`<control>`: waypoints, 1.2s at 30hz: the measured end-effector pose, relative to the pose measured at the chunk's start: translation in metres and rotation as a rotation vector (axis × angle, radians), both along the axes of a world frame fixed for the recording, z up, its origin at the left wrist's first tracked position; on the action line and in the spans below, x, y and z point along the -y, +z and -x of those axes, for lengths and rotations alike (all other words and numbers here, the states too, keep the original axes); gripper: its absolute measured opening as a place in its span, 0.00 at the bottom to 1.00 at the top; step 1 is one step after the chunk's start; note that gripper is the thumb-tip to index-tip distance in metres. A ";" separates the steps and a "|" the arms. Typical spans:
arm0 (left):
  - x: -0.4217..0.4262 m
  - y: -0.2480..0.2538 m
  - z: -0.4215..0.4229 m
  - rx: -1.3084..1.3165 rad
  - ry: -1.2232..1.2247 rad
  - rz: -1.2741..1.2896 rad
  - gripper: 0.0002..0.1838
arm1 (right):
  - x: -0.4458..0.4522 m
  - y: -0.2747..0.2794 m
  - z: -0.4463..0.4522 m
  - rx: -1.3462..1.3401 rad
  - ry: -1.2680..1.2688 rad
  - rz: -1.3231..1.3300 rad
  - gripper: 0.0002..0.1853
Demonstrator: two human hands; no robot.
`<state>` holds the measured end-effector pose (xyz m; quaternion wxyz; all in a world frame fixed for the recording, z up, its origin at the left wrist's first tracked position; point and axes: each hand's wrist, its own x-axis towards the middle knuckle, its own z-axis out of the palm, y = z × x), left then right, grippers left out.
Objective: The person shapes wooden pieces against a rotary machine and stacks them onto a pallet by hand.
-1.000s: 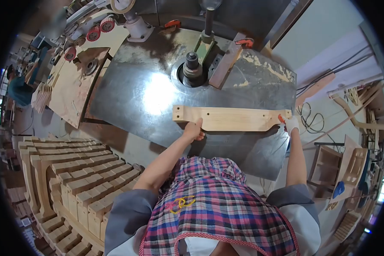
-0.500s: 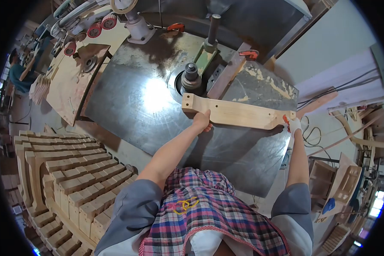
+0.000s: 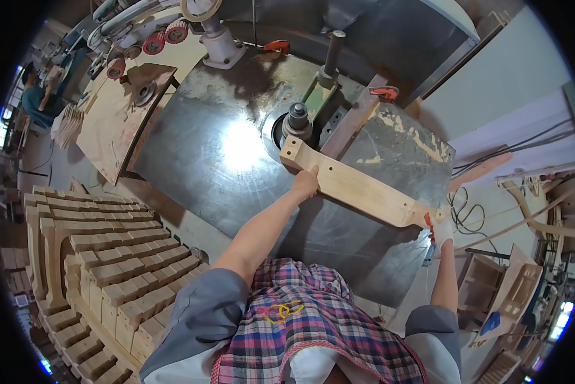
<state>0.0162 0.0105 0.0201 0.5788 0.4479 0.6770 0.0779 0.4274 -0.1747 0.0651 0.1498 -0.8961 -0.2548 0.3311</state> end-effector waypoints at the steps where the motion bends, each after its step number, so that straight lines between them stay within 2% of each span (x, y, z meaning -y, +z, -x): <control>1: 0.000 0.000 0.001 -0.020 -0.023 -0.026 0.35 | 0.004 0.004 0.005 -0.007 -0.011 0.010 0.23; 6: 0.001 -0.018 0.005 0.033 -0.039 -0.160 0.35 | 0.002 0.012 0.012 -0.041 -0.084 0.092 0.26; 17: -0.024 -0.016 0.046 -0.071 -0.004 -0.131 0.34 | -0.004 0.011 0.056 -0.135 -0.101 0.034 0.26; 27: -0.059 -0.010 0.107 -0.137 0.172 -0.149 0.33 | -0.036 0.032 0.136 -0.133 0.074 -0.014 0.25; 34: -0.106 -0.034 0.168 -0.182 0.249 -0.196 0.34 | -0.067 0.024 0.193 0.015 0.326 -0.003 0.31; 36: -0.122 -0.048 0.185 -0.230 0.293 -0.190 0.34 | -0.077 0.032 0.215 0.016 0.382 0.126 0.35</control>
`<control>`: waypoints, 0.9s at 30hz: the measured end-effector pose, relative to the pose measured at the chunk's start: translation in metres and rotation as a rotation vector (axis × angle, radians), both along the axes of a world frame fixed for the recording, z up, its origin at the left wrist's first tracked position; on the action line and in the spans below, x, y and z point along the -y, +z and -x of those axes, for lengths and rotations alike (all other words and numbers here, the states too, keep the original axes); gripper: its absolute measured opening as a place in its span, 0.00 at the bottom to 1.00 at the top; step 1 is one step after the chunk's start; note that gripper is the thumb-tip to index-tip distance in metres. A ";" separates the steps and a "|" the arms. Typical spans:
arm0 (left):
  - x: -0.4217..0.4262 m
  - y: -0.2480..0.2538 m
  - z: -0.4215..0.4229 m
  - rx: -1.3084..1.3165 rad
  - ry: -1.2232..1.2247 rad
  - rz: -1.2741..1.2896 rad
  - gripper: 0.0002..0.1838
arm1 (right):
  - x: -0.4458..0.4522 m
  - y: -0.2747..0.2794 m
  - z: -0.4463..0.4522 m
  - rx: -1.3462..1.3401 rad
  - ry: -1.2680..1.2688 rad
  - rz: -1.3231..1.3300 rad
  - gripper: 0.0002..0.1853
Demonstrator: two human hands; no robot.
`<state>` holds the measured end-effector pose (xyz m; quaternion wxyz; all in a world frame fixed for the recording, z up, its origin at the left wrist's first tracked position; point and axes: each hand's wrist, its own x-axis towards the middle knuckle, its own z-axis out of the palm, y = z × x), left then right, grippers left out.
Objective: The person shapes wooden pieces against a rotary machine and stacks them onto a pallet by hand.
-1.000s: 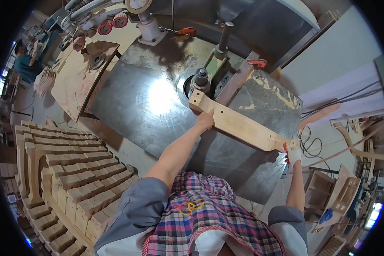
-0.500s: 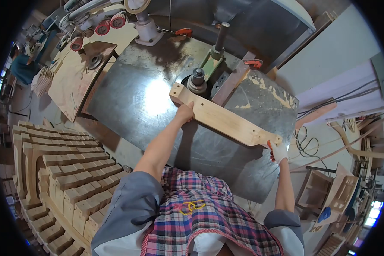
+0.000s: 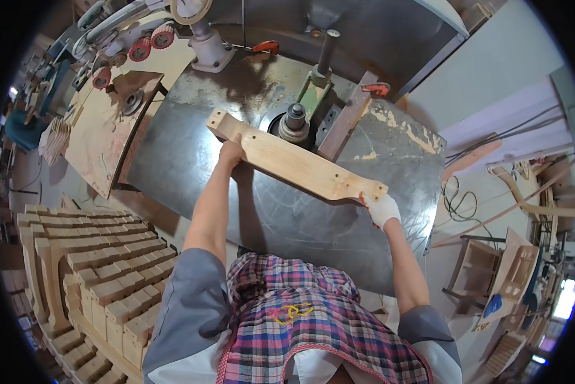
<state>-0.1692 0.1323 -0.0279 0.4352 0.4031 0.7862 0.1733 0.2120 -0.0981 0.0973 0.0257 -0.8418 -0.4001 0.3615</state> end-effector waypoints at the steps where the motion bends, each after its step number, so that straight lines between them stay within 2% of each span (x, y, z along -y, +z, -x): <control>1: -0.011 -0.006 0.011 -0.021 0.023 0.002 0.34 | -0.004 -0.002 0.008 0.002 -0.015 0.004 0.35; 3: -0.044 -0.012 0.050 -0.038 0.034 0.004 0.34 | -0.016 -0.012 0.020 0.131 0.105 -0.028 0.38; 4: -0.067 -0.011 0.085 0.414 -0.018 0.320 0.34 | -0.021 -0.017 0.028 0.193 0.166 -0.042 0.39; 6: -0.065 0.007 0.080 0.408 -0.037 0.348 0.35 | -0.033 -0.021 0.045 0.254 0.216 -0.048 0.40; 7: -0.048 0.018 0.057 -0.040 -0.009 0.046 0.36 | -0.040 -0.022 0.055 0.260 0.217 -0.018 0.41; 11: -0.086 0.008 0.112 -0.032 -0.005 0.024 0.35 | -0.072 -0.016 0.092 0.283 0.219 0.066 0.44; 14: -0.133 0.002 0.180 0.646 -0.060 0.557 0.35 | -0.090 -0.008 0.117 0.288 0.227 0.113 0.43; 16: -0.144 0.001 0.185 0.873 -0.085 0.738 0.35 | -0.105 -0.007 0.130 0.294 0.223 0.128 0.43; 20: -0.123 -0.015 0.184 0.005 0.066 0.023 0.34 | -0.128 -0.010 0.157 0.329 0.276 0.093 0.42; 21: -0.126 -0.015 0.196 0.004 0.064 0.024 0.34 | -0.134 -0.009 0.162 0.328 0.274 0.094 0.42; 23: -0.142 -0.010 0.242 0.539 0.023 0.407 0.34 | -0.146 0.002 0.173 0.311 0.311 0.159 0.42; 24: -0.141 -0.007 0.249 0.565 0.022 0.463 0.34 | -0.151 0.007 0.177 0.303 0.331 0.189 0.42; 27: -0.116 -0.011 0.240 0.111 0.102 0.118 0.34 | -0.159 0.013 0.187 0.300 0.370 0.223 0.42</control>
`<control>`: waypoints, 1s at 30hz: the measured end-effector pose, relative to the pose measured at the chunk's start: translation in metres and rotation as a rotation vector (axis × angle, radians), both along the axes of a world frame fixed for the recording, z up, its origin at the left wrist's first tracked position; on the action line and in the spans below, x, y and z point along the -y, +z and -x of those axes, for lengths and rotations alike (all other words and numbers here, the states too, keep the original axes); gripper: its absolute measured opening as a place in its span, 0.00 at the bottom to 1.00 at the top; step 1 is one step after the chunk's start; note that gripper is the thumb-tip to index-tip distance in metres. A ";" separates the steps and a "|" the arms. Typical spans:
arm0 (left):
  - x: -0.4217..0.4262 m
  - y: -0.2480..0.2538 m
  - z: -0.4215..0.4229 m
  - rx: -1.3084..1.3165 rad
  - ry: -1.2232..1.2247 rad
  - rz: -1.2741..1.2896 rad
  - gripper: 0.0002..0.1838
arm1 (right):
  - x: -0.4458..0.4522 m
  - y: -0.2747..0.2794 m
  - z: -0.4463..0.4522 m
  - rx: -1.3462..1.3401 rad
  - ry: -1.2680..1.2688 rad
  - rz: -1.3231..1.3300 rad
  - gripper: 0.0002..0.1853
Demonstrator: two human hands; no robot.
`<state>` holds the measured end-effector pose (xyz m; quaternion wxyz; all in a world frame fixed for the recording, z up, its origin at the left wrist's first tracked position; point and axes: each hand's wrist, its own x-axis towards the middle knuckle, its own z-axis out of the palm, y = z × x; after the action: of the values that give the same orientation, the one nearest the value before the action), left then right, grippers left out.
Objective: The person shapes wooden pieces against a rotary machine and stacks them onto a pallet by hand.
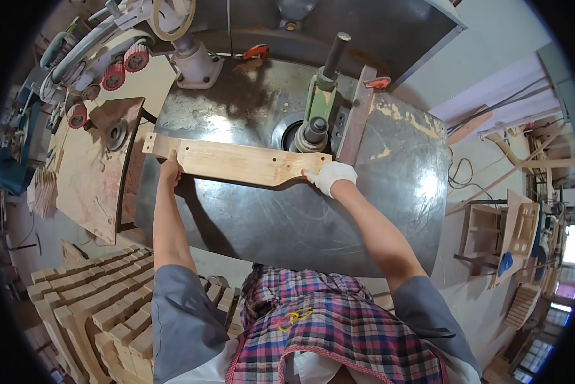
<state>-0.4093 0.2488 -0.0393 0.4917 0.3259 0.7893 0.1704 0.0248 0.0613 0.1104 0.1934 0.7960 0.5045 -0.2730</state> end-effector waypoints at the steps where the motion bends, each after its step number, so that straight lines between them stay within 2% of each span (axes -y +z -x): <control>1: 0.005 0.003 0.003 -0.032 0.000 -0.019 0.34 | -0.002 0.002 0.002 0.003 0.022 0.007 0.43; 11: 0.092 0.018 0.066 -0.140 0.100 -0.077 0.35 | -0.013 -0.009 0.037 -0.006 0.186 -0.069 0.41; 13: 0.125 0.020 0.086 -0.159 0.183 -0.085 0.36 | -0.012 -0.013 0.052 -0.050 0.319 -0.141 0.40; 16: 0.182 0.021 0.109 -0.145 0.373 -0.069 0.36 | 0.007 -0.015 0.076 -0.060 0.361 -0.140 0.39; 20: 0.256 0.021 0.100 0.095 0.719 0.037 0.38 | 0.060 -0.007 0.091 -0.147 0.365 -0.154 0.38; 21: 0.273 0.018 0.085 0.096 0.729 0.029 0.38 | 0.076 -0.008 0.092 -0.148 0.376 -0.160 0.38; 22: 0.290 0.014 0.064 0.447 0.912 -0.171 0.38 | 0.091 -0.008 0.092 -0.161 0.341 -0.159 0.38; 24: 0.310 0.005 0.039 0.801 1.098 -0.466 0.36 | 0.119 -0.011 0.087 -0.174 0.321 -0.157 0.38; 27: 0.309 0.025 0.016 0.817 1.058 -0.661 0.35 | 0.148 -0.025 0.065 -0.292 0.295 -0.201 0.39; 28: 0.310 0.045 0.006 0.824 0.998 -0.750 0.35 | 0.159 -0.027 0.058 -0.333 0.279 -0.207 0.40; 30: 0.303 0.127 -0.030 0.817 1.011 -0.822 0.33 | 0.165 0.017 0.042 -0.328 0.280 -0.053 0.40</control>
<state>-0.3788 -0.0544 0.0878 0.4461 -0.0068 0.4712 0.7609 -0.0169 -0.1042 0.1270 0.1236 0.6680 0.6418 -0.3559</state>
